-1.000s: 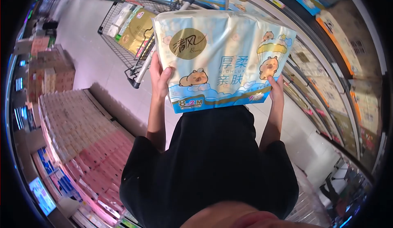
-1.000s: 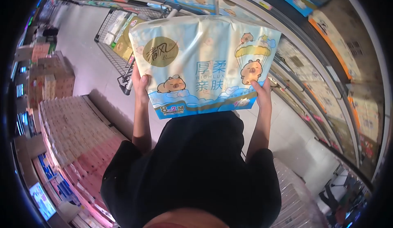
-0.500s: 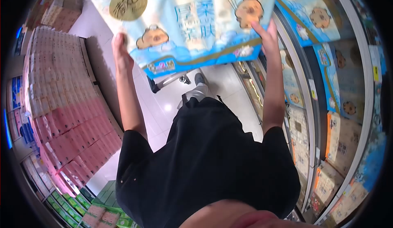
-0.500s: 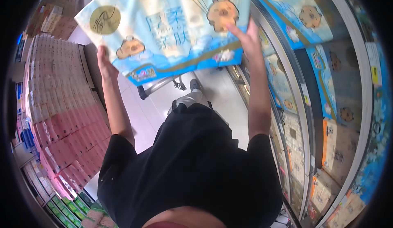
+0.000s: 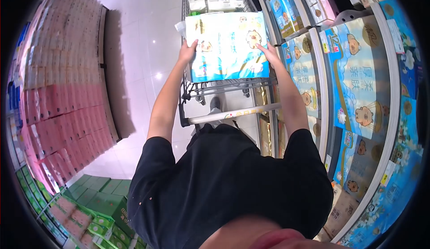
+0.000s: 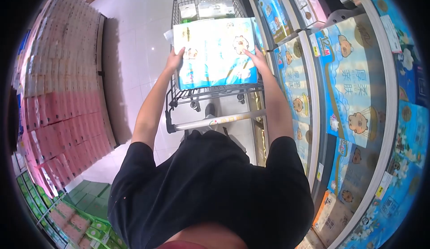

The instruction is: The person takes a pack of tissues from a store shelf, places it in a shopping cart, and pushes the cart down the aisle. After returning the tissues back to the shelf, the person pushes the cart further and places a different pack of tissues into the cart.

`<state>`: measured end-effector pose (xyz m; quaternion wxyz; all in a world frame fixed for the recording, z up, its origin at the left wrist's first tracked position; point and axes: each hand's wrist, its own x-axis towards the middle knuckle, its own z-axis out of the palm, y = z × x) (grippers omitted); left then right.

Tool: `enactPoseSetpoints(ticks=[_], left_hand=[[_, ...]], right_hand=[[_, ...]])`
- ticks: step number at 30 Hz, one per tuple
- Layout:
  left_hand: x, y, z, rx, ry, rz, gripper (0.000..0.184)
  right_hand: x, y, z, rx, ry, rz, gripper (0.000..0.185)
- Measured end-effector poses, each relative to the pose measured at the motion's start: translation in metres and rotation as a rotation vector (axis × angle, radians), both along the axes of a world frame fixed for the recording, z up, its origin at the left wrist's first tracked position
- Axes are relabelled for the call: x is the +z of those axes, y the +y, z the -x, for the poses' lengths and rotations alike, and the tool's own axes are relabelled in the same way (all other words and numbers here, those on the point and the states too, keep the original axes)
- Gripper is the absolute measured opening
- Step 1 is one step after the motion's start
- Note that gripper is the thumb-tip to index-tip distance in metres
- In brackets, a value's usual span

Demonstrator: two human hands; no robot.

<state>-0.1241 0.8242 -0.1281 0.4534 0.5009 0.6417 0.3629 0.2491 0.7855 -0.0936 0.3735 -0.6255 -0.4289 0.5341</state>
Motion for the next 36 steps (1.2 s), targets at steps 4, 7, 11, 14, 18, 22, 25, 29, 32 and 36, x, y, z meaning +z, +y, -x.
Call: enactPoseSetpoints(ticks=[4, 7, 11, 14, 18, 22, 25, 29, 32, 36], left_hand=[[0.016, -0.021, -0.022, -0.034, 0.458, -0.129, 0.067], [0.018, -0.027, -0.024, -0.039, 0.442, -0.080, 0.065], [0.041, -0.055, -0.017, -0.048, 0.527, -0.355, 0.058], [0.114, -0.124, -0.014, -0.089, 0.570, -0.478, 0.049], [0.149, -0.220, -0.017, -0.283, 0.499, -0.280, 0.020], [0.148, -0.248, -0.031, -0.621, 0.743, 0.031, 0.023], [0.145, -0.233, -0.043, -0.504, 0.749, 0.034, 0.028], [0.138, -0.216, -0.043, -0.448, 0.714, -0.044, 0.023], [0.143, -0.193, -0.045, -0.412, 0.731, -0.111, 0.021], [0.141, -0.155, -0.040, -0.305, 0.787, -0.114, 0.019]], right_hand=[[-0.077, -0.017, -0.008, -0.048, -0.526, -0.030, 0.064], [-0.069, -0.014, -0.017, 0.020, -0.394, 0.092, 0.068], [-0.040, -0.040, -0.037, 0.019, -0.342, -0.230, 0.054], [0.070, -0.110, -0.040, -0.097, -0.607, -0.395, 0.036], [0.081, -0.184, -0.080, -0.098, -1.022, -0.388, 0.021], [0.047, -0.202, -0.070, -0.232, -0.709, 0.032, 0.024], [0.035, -0.195, -0.078, -0.492, -0.278, 0.088, 0.031], [0.041, -0.159, -0.079, -0.464, -0.401, 0.055, 0.035], [0.042, -0.129, -0.079, -0.386, -0.539, 0.065, 0.034], [0.050, -0.083, -0.069, -0.330, -0.635, -0.031, 0.034]])
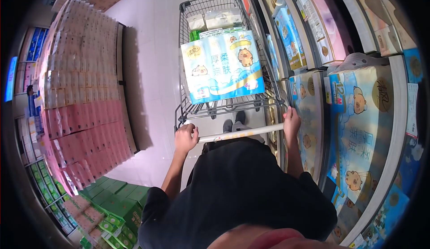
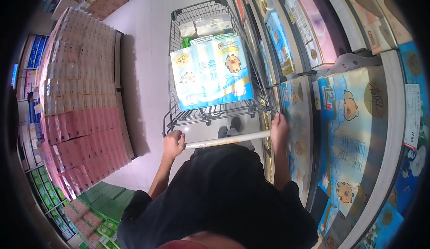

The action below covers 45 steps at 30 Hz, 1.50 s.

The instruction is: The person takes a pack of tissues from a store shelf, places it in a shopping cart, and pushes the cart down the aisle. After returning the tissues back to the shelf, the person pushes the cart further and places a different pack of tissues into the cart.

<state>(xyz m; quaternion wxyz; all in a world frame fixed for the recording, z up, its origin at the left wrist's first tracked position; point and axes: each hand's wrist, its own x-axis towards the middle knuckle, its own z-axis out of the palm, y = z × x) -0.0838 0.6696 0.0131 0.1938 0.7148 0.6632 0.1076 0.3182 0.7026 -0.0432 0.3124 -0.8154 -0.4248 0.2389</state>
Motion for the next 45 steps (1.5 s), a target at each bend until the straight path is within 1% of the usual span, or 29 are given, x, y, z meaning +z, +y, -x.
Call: enactPoseSetpoints(ticks=[2, 3, 4, 6, 7, 10, 11, 16, 18, 19, 20, 22, 23, 24, 26, 27, 28, 29, 30, 31, 33, 34, 36, 38, 39, 40, 42, 44, 45], left_hand=[[0.003, 0.022, -0.001, 0.059, 0.022, -0.035, 0.020], [0.001, 0.033, 0.002, 0.087, 0.041, -0.059, 0.020], [0.000, 0.042, 0.007, 0.076, 0.040, -0.099, 0.020], [-0.004, 0.069, 0.015, 0.108, 0.070, -0.134, 0.021], [-0.004, 0.083, 0.019, 0.133, 0.090, -0.162, 0.022], [-0.001, 0.123, 0.030, 0.163, 0.134, -0.187, 0.024], [0.001, 0.138, 0.033, 0.200, 0.143, -0.135, 0.026], [0.001, 0.212, 0.048, 0.244, 0.215, -0.076, 0.030], [0.003, 0.244, 0.056, 0.236, 0.255, -0.068, 0.031], [0.003, 0.260, 0.058, 0.229, 0.255, -0.047, 0.032], [0.001, 0.274, 0.061, 0.221, 0.252, -0.019, 0.033], [0.004, 0.302, 0.067, 0.212, 0.261, 0.000, 0.034], [0.004, 0.314, 0.069, 0.223, 0.255, -0.007, 0.034], [0.003, 0.327, 0.071, 0.234, 0.248, -0.014, 0.034], [0.002, 0.355, 0.077, 0.227, 0.229, -0.035, 0.035], [0.002, 0.368, 0.081, 0.232, 0.223, -0.029, 0.035], [0.002, 0.378, 0.085, 0.237, 0.218, -0.020, 0.035], [0.001, 0.389, 0.089, 0.239, 0.212, -0.015, 0.035], [0.004, 0.402, 0.091, 0.239, 0.220, -0.007, 0.035], [0.005, 0.411, 0.093, 0.237, 0.224, -0.001, 0.035], [0.013, 0.428, 0.096, 0.240, 0.211, 0.003, 0.035], [0.016, 0.438, 0.098, 0.247, 0.206, 0.012, 0.034], [0.017, 0.455, 0.106, 0.250, 0.185, -0.007, 0.034], [0.019, 0.472, 0.108, 0.261, 0.157, -0.024, 0.034], [0.022, 0.479, 0.109, 0.272, 0.149, -0.025, 0.034], [0.023, 0.486, 0.111, 0.282, 0.147, -0.021, 0.034], [0.023, 0.501, 0.115, 0.270, 0.142, -0.032, 0.034], [0.027, 0.515, 0.115, 0.253, 0.150, -0.029, 0.034], [0.026, 0.522, 0.116, 0.269, 0.151, -0.071, 0.034]], right_hand=[[0.005, 0.023, 0.004, 0.045, -0.027, 0.075, 0.034], [-0.003, 0.037, 0.007, 0.020, -0.052, 0.084, 0.032], [0.009, 0.049, 0.014, 0.048, -0.173, 0.047, 0.032], [0.007, 0.076, 0.017, 0.049, -0.035, 0.081, 0.035], [0.008, 0.091, 0.019, 0.066, -0.020, 0.120, 0.035], [-0.014, 0.136, 0.025, 0.100, -0.027, 0.053, 0.040], [-0.016, 0.152, 0.028, 0.112, -0.024, 0.050, 0.043], [-0.013, 0.236, 0.039, 0.163, 0.040, -0.042, 0.040], [-0.008, 0.268, 0.044, 0.186, 0.049, 0.032, 0.036], [-0.016, 0.287, 0.049, 0.146, 0.065, -0.062, 0.031], [-0.024, 0.305, 0.048, 0.141, 0.071, -0.077, 0.031], [-0.010, 0.332, 0.053, 0.204, 0.137, -0.035, 0.032], [-0.004, 0.344, 0.055, 0.197, 0.250, 0.034, 0.039], [-0.009, 0.358, 0.056, 0.194, 0.244, 0.032, 0.039], [-0.049, 0.407, 0.058, 0.146, 0.197, 0.003, 0.045], [-0.092, 0.436, 0.061, 0.049, 0.038, -0.302, 0.022], [-0.080, 0.445, 0.066, 0.055, 0.031, -0.304, 0.022], [-0.069, 0.450, 0.069, 0.064, 0.092, -0.271, 0.023], [-0.071, 0.459, 0.069, 0.071, 0.153, -0.238, 0.025], [-0.078, 0.470, 0.071, 0.071, 0.144, -0.237, 0.025], [-0.081, 0.497, 0.072, 0.114, 0.026, -0.192, 0.026], [-0.065, 0.498, 0.077, 0.122, 0.080, -0.146, 0.028], [-0.043, 0.503, 0.089, 0.094, 0.047, -0.152, 0.033], [-0.072, 0.537, 0.082, 0.125, 0.013, -0.089, 0.038], [-0.072, 0.545, 0.085, 0.099, 0.040, -0.081, 0.042], [-0.070, 0.556, 0.081, 0.161, 0.132, 0.039, 0.046], [-0.080, 0.574, 0.080, 0.159, 0.056, -0.019, 0.049], [-0.020, 0.560, 0.099, 0.163, 0.132, 0.028, 0.051], [-0.031, 0.571, 0.099, 0.148, 0.124, -0.032, 0.052]])
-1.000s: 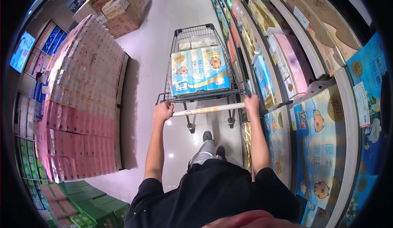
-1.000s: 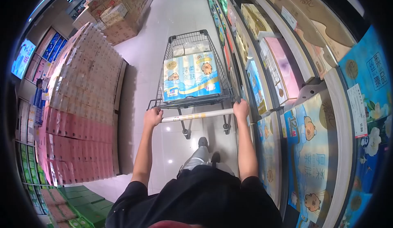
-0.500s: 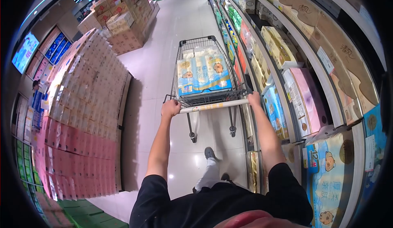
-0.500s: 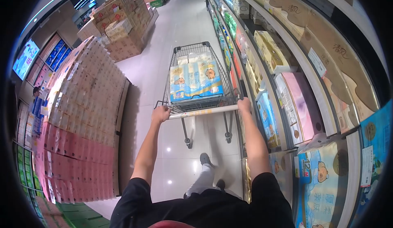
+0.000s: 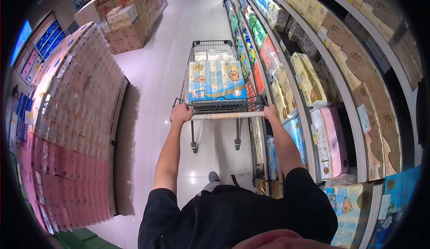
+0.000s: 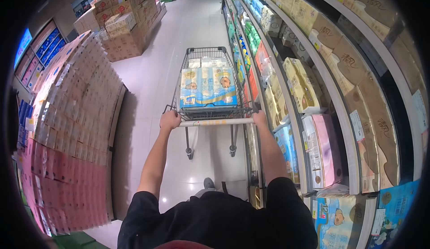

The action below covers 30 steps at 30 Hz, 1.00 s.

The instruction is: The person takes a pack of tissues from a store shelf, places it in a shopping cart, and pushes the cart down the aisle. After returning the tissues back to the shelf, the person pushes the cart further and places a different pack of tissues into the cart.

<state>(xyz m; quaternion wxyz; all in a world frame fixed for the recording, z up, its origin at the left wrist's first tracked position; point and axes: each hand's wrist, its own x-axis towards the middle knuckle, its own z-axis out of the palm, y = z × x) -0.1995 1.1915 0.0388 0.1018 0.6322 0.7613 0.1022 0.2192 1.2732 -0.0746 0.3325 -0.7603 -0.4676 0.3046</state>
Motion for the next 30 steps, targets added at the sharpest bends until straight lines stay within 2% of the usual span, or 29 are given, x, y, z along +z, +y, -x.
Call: enactPoseSetpoints(ticks=[2, 3, 5, 6, 8, 11, 17, 21, 23, 24, 26, 30], left_hand=[[-0.001, 0.015, 0.001, 0.007, -0.002, 0.008, 0.034], [-0.001, 0.023, 0.004, 0.008, -0.005, -0.004, 0.034], [-0.002, 0.040, 0.008, -0.009, 0.006, 0.018, 0.034], [-0.002, 0.050, 0.007, -0.026, 0.005, 0.027, 0.034], [-0.001, 0.069, 0.008, -0.017, -0.002, 0.031, 0.033], [-0.005, 0.096, 0.010, -0.008, -0.009, 0.046, 0.032], [-0.003, 0.165, 0.013, -0.043, 0.045, 0.104, 0.035], [-0.001, 0.224, 0.013, -0.037, 0.051, 0.216, 0.037], [-0.003, 0.258, 0.015, -0.037, 0.064, 0.214, 0.039], [-0.004, 0.273, 0.015, -0.036, 0.080, 0.212, 0.040], [-0.007, 0.295, 0.016, -0.023, 0.093, 0.228, 0.040], [-0.003, 0.355, 0.015, -0.036, 0.093, 0.287, 0.040]], right_hand=[[0.012, 0.013, 0.004, 0.012, 0.021, 0.057, 0.054], [0.027, 0.012, 0.010, 0.020, 0.010, 0.043, 0.047], [0.003, 0.042, 0.000, 0.045, 0.107, 0.096, 0.035], [0.004, 0.052, 0.001, 0.048, 0.103, 0.102, 0.035], [0.004, 0.069, -0.001, 0.035, 0.205, 0.198, 0.020], [0.015, 0.092, 0.001, 0.071, 0.303, 0.242, 0.016], [0.033, 0.155, 0.006, 0.127, 0.278, 0.291, 0.013], [0.012, 0.220, 0.000, 0.132, 0.262, 0.302, 0.015], [-0.001, 0.257, -0.003, 0.163, 0.162, 0.276, 0.016], [0.009, 0.267, -0.002, 0.205, 0.077, 0.226, 0.018], [0.027, 0.289, 0.001, 0.232, 0.101, 0.248, 0.018], [0.030, 0.344, 0.004, 0.233, 0.147, 0.195, 0.019]])
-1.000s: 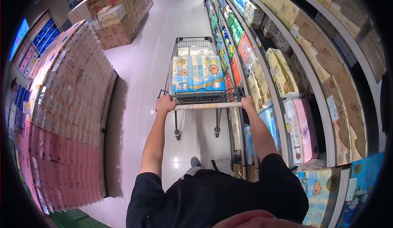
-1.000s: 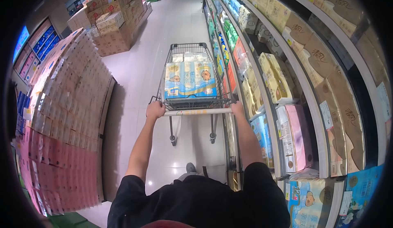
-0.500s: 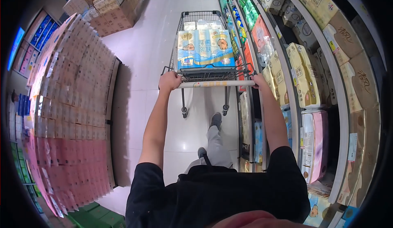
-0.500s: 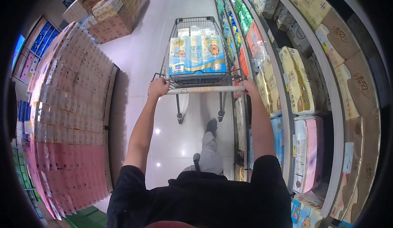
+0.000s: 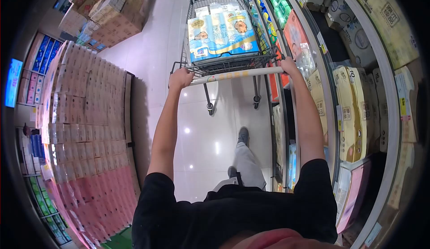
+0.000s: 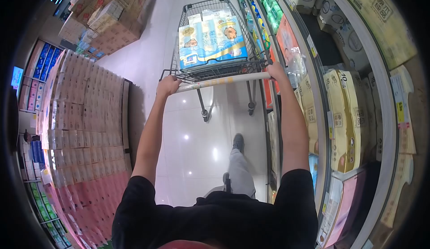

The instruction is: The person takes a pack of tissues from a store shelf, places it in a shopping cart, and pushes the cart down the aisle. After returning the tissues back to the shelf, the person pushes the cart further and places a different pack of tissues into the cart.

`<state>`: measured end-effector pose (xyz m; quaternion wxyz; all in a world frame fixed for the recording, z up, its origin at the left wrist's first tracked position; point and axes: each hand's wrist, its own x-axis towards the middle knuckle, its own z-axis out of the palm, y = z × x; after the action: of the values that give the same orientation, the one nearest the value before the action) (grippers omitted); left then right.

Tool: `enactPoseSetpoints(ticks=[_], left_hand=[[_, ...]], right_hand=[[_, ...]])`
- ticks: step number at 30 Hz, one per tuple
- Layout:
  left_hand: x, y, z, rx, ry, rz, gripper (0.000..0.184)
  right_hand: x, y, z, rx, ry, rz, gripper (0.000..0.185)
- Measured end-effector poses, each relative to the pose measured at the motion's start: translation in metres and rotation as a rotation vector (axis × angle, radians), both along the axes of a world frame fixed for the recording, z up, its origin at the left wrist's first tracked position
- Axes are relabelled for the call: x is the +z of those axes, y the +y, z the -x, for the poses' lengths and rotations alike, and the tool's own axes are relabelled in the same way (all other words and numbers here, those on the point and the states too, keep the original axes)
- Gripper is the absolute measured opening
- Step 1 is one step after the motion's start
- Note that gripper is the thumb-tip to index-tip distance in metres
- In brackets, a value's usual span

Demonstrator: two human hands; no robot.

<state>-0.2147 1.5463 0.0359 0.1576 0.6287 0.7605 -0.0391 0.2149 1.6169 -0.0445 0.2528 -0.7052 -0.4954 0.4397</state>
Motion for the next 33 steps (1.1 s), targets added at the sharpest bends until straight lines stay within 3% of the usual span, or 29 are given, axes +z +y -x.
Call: enactPoseSetpoints(ticks=[5, 8, 12, 16, 18, 25, 26, 29, 33], left_hand=[[-0.003, 0.054, -0.001, 0.008, 0.005, -0.041, 0.040], [0.001, 0.073, -0.004, 0.018, -0.020, -0.057, 0.039], [0.003, 0.089, -0.009, 0.085, -0.021, -0.134, 0.037], [0.008, 0.100, -0.015, 0.121, -0.017, -0.178, 0.034], [0.010, 0.104, -0.017, 0.138, -0.019, -0.191, 0.034], [0.001, 0.125, -0.013, 0.115, -0.029, -0.239, 0.033], [0.002, 0.127, -0.012, 0.129, -0.044, -0.246, 0.033], [0.006, 0.135, -0.012, 0.131, -0.061, -0.296, 0.033], [0.006, 0.154, -0.011, 0.123, -0.052, -0.301, 0.033]], right_hand=[[0.002, 0.062, -0.003, 0.045, -0.089, -0.009, 0.021], [0.014, 0.085, 0.000, 0.056, -0.077, 0.050, 0.055], [0.005, 0.107, -0.001, 0.065, -0.072, 0.000, 0.061], [0.001, 0.123, 0.000, 0.003, -0.098, -0.084, 0.051], [-0.004, 0.131, -0.007, 0.084, -0.075, -0.048, 0.025], [0.005, 0.142, -0.002, 0.050, -0.206, -0.129, 0.029], [0.007, 0.141, -0.003, 0.017, -0.132, -0.095, 0.028], [-0.028, 0.163, -0.008, 0.046, -0.313, -0.221, 0.027], [-0.036, 0.183, -0.008, -0.021, -0.262, -0.176, 0.027]])
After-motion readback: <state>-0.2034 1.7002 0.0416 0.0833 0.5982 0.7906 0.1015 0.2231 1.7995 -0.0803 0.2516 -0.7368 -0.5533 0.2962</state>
